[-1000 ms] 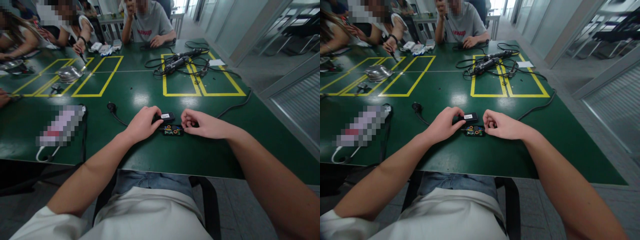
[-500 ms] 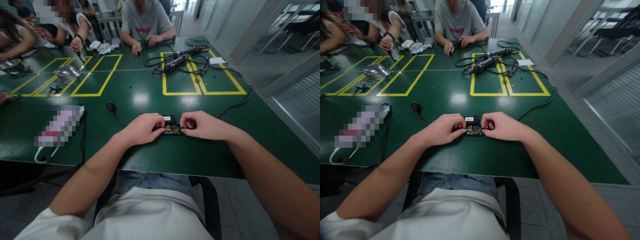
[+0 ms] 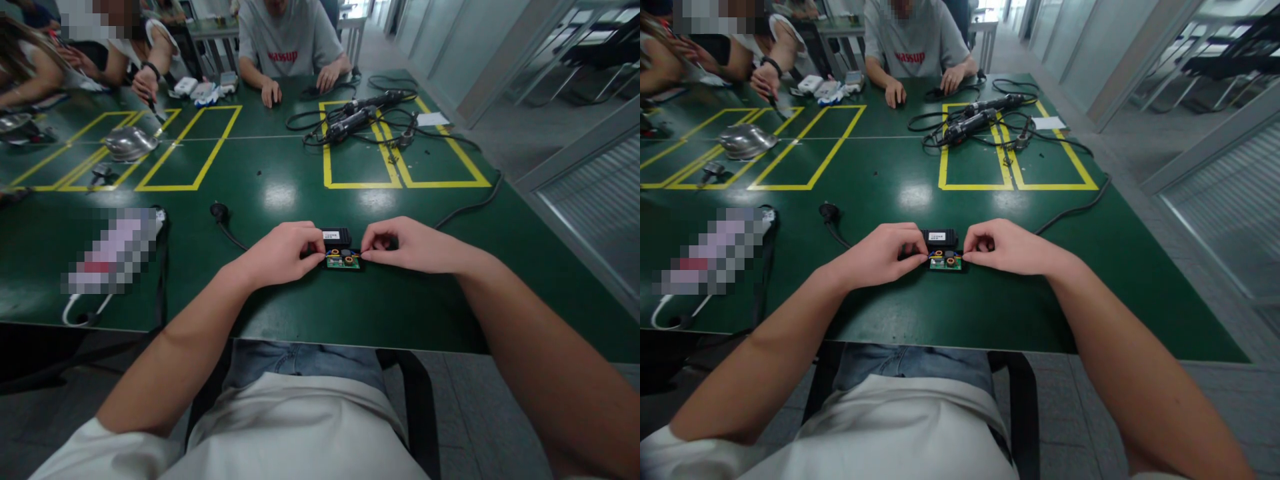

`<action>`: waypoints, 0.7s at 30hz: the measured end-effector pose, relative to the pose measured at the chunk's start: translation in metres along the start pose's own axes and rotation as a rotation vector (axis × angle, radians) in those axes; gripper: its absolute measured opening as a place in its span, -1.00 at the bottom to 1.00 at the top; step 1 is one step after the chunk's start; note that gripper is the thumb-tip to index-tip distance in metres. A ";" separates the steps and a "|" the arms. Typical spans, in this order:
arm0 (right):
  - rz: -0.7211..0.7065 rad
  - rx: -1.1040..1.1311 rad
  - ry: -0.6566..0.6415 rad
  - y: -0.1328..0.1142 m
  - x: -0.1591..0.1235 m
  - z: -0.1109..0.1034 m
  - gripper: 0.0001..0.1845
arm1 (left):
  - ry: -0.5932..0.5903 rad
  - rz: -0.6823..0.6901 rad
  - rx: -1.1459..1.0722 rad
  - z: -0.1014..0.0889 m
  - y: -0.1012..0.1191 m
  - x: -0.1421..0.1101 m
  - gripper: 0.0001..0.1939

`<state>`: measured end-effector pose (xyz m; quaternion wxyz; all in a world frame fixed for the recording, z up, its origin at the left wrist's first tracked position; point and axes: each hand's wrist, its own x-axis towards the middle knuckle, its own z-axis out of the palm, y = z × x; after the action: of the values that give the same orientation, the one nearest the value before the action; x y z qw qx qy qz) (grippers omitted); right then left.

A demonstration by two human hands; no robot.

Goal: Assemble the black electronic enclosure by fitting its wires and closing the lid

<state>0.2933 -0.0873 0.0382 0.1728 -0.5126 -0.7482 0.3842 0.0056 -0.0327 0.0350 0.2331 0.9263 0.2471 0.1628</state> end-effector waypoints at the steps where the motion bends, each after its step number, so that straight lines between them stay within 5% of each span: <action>1: 0.005 -0.002 -0.005 0.000 0.001 0.000 -0.67 | -0.007 0.001 0.008 0.001 -0.001 0.000 -0.91; 10: 0.015 0.010 -0.040 -0.001 0.001 0.002 -0.71 | -0.056 -0.056 0.004 0.000 -0.001 -0.001 -0.95; 21: 0.011 -0.013 -0.027 -0.001 0.002 0.002 -0.75 | 0.050 0.039 0.033 0.002 -0.007 -0.001 -0.88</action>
<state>0.2906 -0.0870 0.0376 0.1573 -0.5127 -0.7500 0.3872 0.0033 -0.0287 0.0297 0.2083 0.9303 0.2374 0.1863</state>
